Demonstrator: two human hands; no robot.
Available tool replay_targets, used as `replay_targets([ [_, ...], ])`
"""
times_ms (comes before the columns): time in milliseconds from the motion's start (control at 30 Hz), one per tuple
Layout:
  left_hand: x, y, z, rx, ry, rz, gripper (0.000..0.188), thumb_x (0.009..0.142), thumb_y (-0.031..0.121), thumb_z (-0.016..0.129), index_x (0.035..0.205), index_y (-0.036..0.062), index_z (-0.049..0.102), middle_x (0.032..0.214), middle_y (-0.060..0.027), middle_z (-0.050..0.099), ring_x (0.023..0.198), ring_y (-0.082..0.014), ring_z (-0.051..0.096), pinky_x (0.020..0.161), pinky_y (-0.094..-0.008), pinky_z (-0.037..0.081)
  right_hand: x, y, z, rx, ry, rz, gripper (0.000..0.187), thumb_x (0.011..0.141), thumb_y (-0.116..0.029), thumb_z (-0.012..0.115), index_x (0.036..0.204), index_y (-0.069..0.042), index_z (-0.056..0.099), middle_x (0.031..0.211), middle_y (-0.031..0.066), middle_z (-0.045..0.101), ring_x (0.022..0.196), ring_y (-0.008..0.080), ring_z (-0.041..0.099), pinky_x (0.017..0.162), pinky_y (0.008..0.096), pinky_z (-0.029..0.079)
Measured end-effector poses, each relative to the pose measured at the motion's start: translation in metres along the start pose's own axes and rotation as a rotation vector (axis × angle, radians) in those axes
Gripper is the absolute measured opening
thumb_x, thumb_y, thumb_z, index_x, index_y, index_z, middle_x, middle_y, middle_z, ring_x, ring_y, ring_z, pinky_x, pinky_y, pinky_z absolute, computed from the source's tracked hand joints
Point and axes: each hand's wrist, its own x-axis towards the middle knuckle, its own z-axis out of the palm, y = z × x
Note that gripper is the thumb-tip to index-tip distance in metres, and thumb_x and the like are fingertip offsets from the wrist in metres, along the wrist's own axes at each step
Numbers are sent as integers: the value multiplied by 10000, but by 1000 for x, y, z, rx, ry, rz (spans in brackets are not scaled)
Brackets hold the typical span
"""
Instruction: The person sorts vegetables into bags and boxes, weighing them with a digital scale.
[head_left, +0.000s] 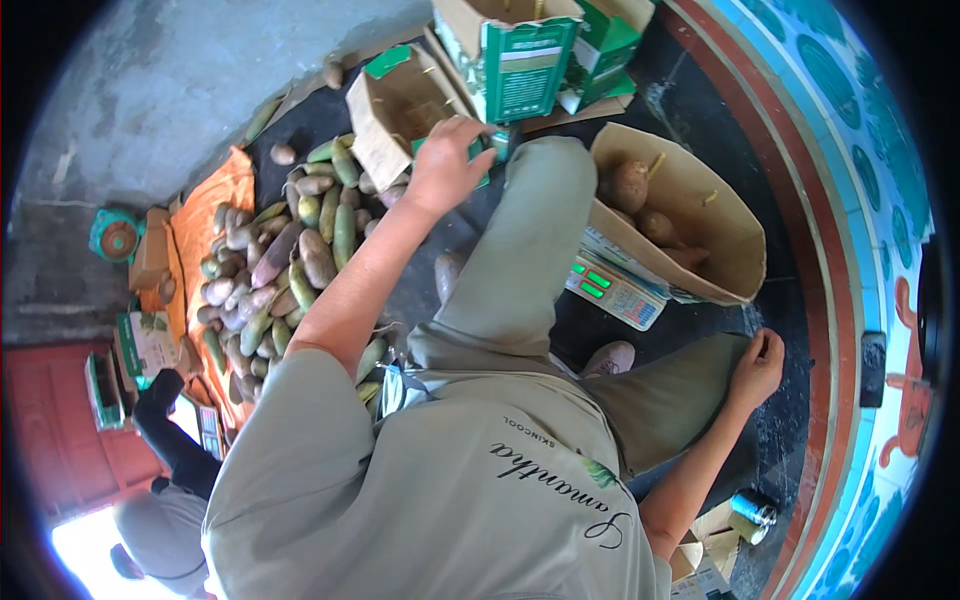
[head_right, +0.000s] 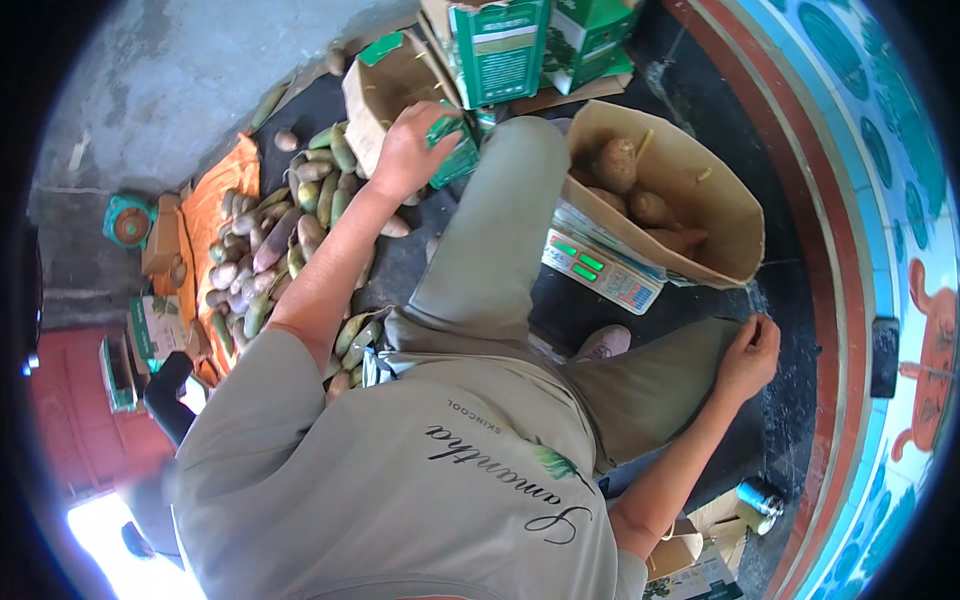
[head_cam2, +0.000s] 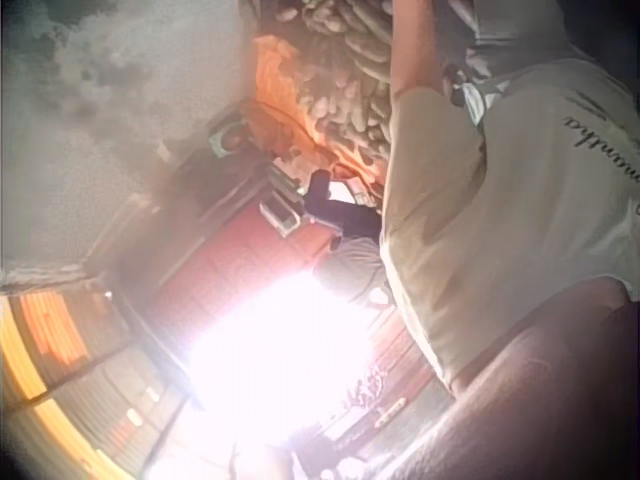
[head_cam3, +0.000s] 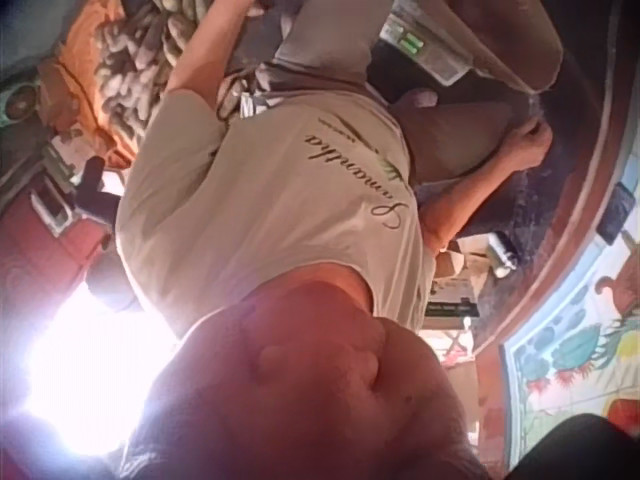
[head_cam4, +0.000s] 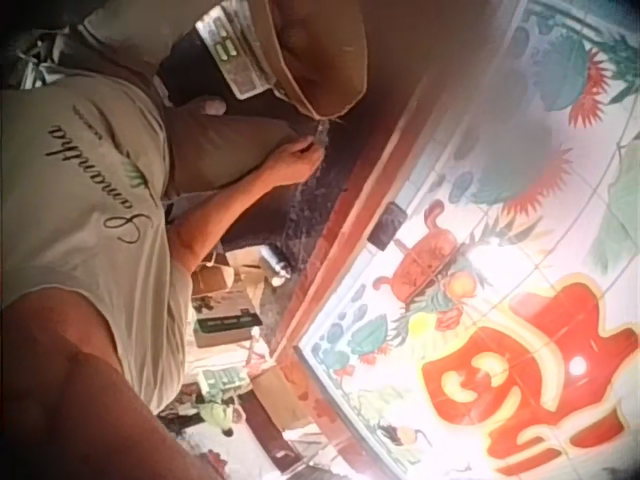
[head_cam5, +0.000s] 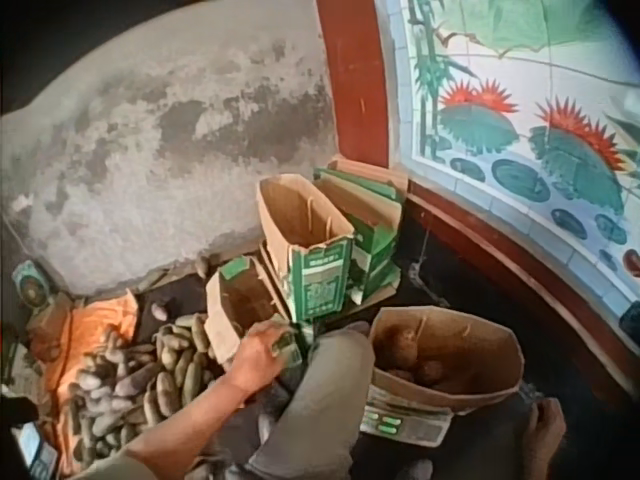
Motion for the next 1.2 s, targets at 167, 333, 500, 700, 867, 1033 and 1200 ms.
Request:
replay_targets([
  [167, -118, -103, -19, 340, -187, -342, 254, 686, 160, 651, 921, 70, 618, 921, -146, 597, 925, -329, 550, 846, -400, 439, 1, 0, 0, -60, 1, -55, 139, 858, -166, 545, 893, -42, 598, 854, 121, 608, 774, 297, 594, 668, 359, 465],
  [333, -231, -156, -42, 439, -615, -922, 286, 760, 243, 543, 991, 98, 628, 1057, -173, 588, 1014, -323, 552, 889, -392, 433, 0, 8, 1, -99, -49, -16, 168, 873, -204, 526, 921, -62, 603, 889, 109, 619, 804, 284, 602, 686, 359, 463],
  [500, -352, -190, -62, 473, -810, -1304, 397, 764, 276, 563, 1096, 62, 591, 1160, -174, 558, 1086, -306, 535, 923, -395, 424, 1, 6, 2, -123, -71, -35, 175, 872, -212, 522, 921, -65, 604, 896, 101, 628, 803, 281, 610, 679, 360, 468],
  [700, -402, -161, -69, 408, -1060, -1375, 493, 753, 236, 597, 1226, 130, 508, 1225, -131, 527, 1150, -273, 494, 957, -381, 408, 3, 2, 2, -182, -72, -84, 177, 868, -216, 523, 912, -68, 609, 887, 97, 636, 795, 279, 617, 665, 366, 474],
  [867, -427, -165, -48, 384, -1018, -1370, 563, 730, 262, 634, 1262, 162, 481, 1304, -101, 461, 1196, -256, 449, 995, -363, 378, 5, 2, 4, -207, -84, -123, 175, 866, -217, 525, 912, -71, 611, 886, 94, 639, 794, 276, 620, 662, 365, 475],
  [1033, -419, -164, -31, 374, -1109, -1344, 599, 723, 285, 645, 1272, 133, 459, 1332, -97, 426, 1225, -252, 415, 1003, -352, 372, 6, -2, 3, -258, -126, -143, 200, 875, -229, 512, 935, -62, 604, 902, 114, 636, 826, 277, 621, 688, 355, 477],
  [1200, -406, -161, -4, 375, -1207, -1285, 722, 694, 244, 692, 1329, 155, 360, 1386, -71, 347, 1290, -259, 319, 1016, -405, 355, 4, 7, 1, -224, -114, -186, 184, 869, -211, 524, 914, -51, 604, 892, 113, 636, 819, 276, 619, 687, 355, 476],
])
